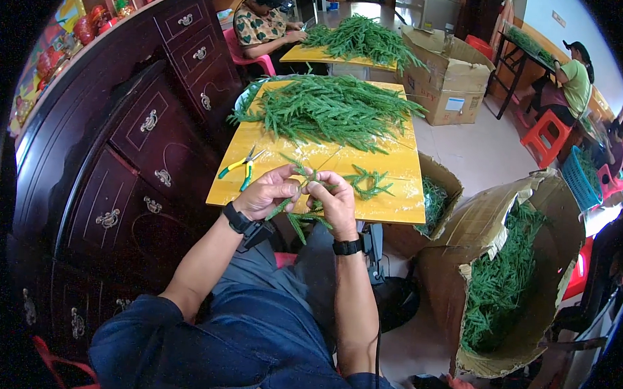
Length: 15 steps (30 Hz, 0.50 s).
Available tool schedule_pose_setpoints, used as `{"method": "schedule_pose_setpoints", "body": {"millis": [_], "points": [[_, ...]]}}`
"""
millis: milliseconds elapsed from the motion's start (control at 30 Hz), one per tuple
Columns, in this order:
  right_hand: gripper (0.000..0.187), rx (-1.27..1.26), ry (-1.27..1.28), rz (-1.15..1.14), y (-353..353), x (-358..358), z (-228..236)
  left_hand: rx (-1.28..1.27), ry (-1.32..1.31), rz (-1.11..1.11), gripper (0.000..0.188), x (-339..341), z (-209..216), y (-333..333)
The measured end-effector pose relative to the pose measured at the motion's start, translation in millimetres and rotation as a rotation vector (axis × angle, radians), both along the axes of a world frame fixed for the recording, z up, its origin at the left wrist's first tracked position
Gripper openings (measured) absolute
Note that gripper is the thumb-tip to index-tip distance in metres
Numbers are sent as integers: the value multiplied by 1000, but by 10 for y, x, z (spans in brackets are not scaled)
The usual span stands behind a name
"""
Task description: The person assembles a wreath by twisting wire around green branches, using pliers to cut the wire and trim the foliage. They repeat this process several times, setting each finished piece on the table.
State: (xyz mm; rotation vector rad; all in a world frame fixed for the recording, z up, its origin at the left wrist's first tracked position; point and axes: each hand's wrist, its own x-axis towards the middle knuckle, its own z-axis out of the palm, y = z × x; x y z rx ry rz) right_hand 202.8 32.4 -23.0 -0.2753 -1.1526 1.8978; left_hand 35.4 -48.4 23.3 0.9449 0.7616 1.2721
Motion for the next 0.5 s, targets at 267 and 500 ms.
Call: {"method": "schedule_pose_setpoints", "body": {"millis": [267, 500], "points": [[4, 1, -36, 63, -20, 14, 8, -8, 67, 41, 29, -68, -129, 22], [2, -68, -94, 143, 6, 55, 8, 20, 81, 19, 23, -52, -147, 24]]}}
